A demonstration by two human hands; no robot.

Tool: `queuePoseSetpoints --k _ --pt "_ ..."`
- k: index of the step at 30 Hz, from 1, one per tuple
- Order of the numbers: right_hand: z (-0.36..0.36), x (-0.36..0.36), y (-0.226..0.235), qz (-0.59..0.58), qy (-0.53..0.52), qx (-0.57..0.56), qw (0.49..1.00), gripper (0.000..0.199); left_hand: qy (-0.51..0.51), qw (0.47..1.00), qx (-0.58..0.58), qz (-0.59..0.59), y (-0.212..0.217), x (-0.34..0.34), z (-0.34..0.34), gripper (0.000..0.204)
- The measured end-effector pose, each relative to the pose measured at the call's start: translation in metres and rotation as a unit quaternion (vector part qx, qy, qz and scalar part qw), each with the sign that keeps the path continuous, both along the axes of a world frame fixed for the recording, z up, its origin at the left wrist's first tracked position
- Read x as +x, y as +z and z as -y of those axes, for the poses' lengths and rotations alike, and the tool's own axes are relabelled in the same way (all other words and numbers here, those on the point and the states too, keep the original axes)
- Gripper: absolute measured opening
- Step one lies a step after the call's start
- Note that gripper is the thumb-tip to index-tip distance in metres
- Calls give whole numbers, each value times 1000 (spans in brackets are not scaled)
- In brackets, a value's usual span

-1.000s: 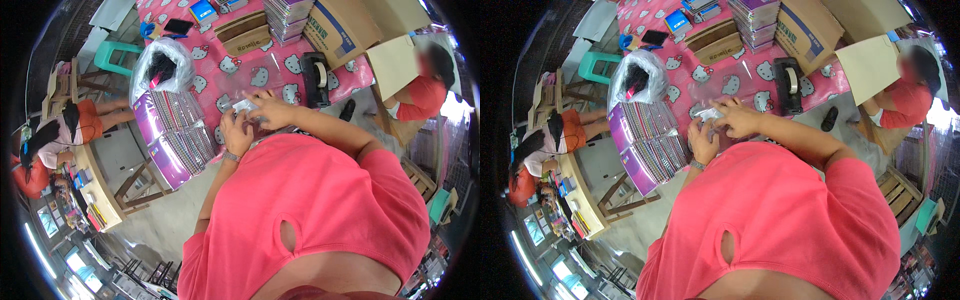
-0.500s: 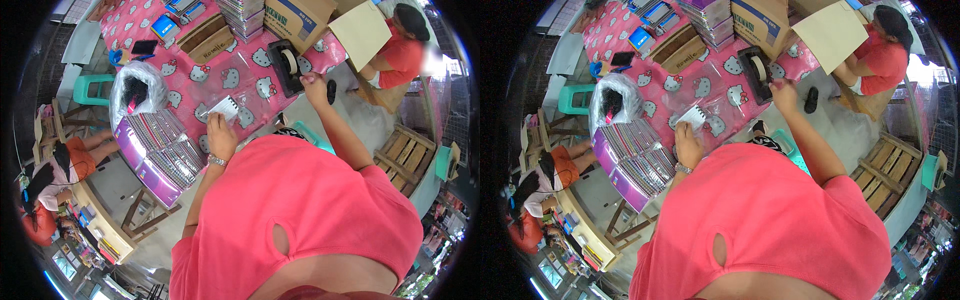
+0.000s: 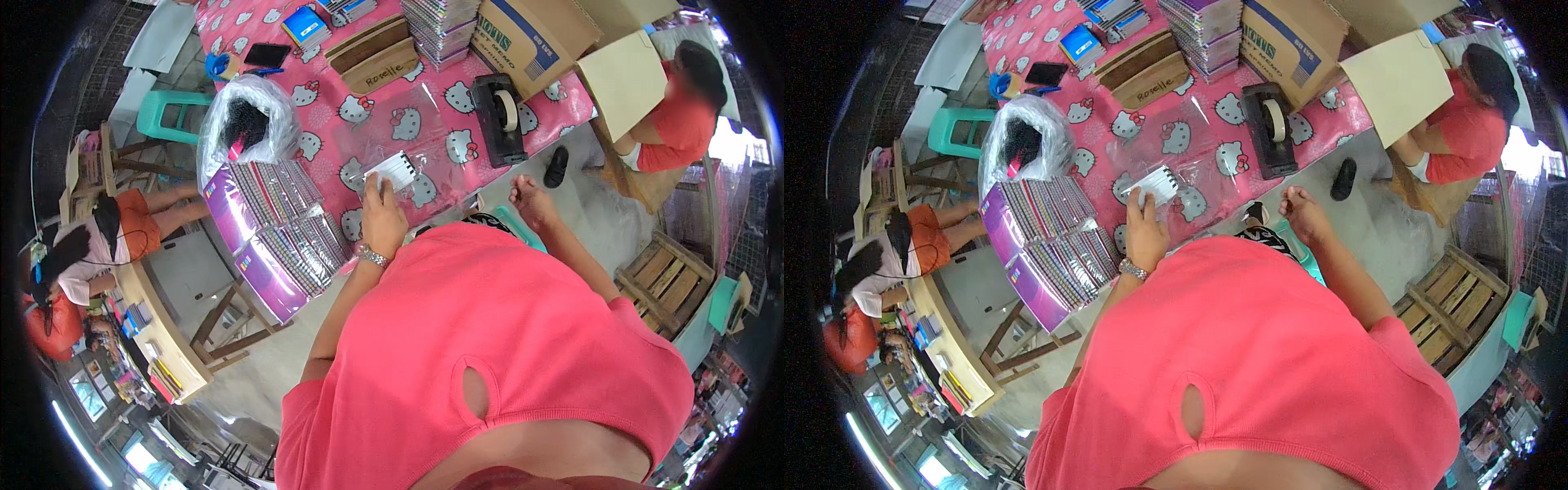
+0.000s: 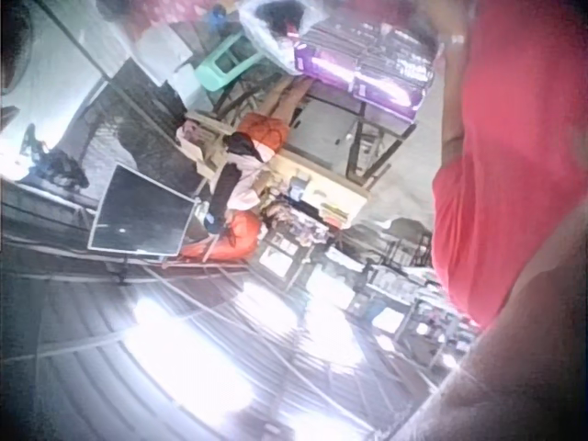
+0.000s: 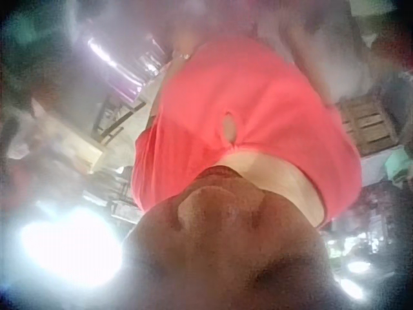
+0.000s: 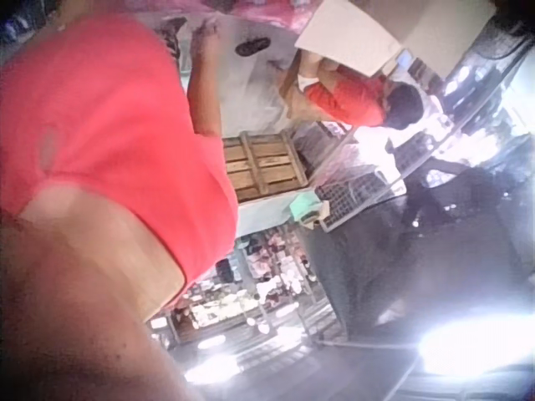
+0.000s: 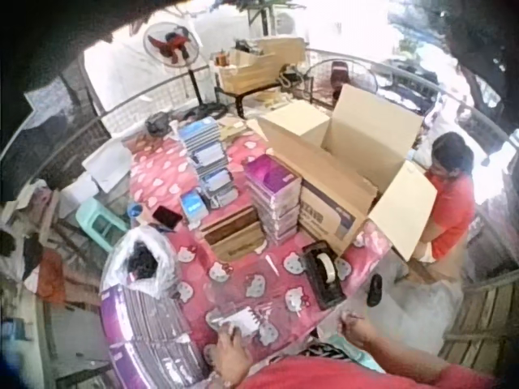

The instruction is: The person places individual notebooks into clear plastic bags, seals the bags with tape, and then puts the packaged notebooks into a shipping box.

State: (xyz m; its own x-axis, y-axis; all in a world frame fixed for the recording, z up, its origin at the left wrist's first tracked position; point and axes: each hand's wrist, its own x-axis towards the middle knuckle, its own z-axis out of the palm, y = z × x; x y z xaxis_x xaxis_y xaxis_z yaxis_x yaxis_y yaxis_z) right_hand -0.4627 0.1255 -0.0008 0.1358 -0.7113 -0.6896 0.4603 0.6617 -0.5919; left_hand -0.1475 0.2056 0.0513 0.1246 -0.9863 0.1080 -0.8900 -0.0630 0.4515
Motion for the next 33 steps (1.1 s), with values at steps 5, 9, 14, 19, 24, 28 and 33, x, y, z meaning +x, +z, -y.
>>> queuePoseSetpoints --k 5,9,14,19,24,28,33 --pt "24 58 -36 197 292 52 934 6 4 1000 -12 0 -2 -4 3 52" --pt "77 165 60 -65 523 -289 799 23 33 998 21 -49 3 -9 0 52" --pt "100 225 74 -309 632 -564 433 34 53 998 -20 -16 4 -9 1 53" --pt "98 221 80 -377 641 -549 381 36 53 999 -4 8 -4 -9 -2 62" --pt "118 183 76 -453 594 -516 419 37 73 997 -8 -33 -4 -10 -2 55" --pt "94 164 76 -291 525 -660 451 30 89 987 -93 -100 2 -10 2 55" --pt "67 189 84 -209 454 -771 395 29 136 973 -87 -167 1 -10 9 41"
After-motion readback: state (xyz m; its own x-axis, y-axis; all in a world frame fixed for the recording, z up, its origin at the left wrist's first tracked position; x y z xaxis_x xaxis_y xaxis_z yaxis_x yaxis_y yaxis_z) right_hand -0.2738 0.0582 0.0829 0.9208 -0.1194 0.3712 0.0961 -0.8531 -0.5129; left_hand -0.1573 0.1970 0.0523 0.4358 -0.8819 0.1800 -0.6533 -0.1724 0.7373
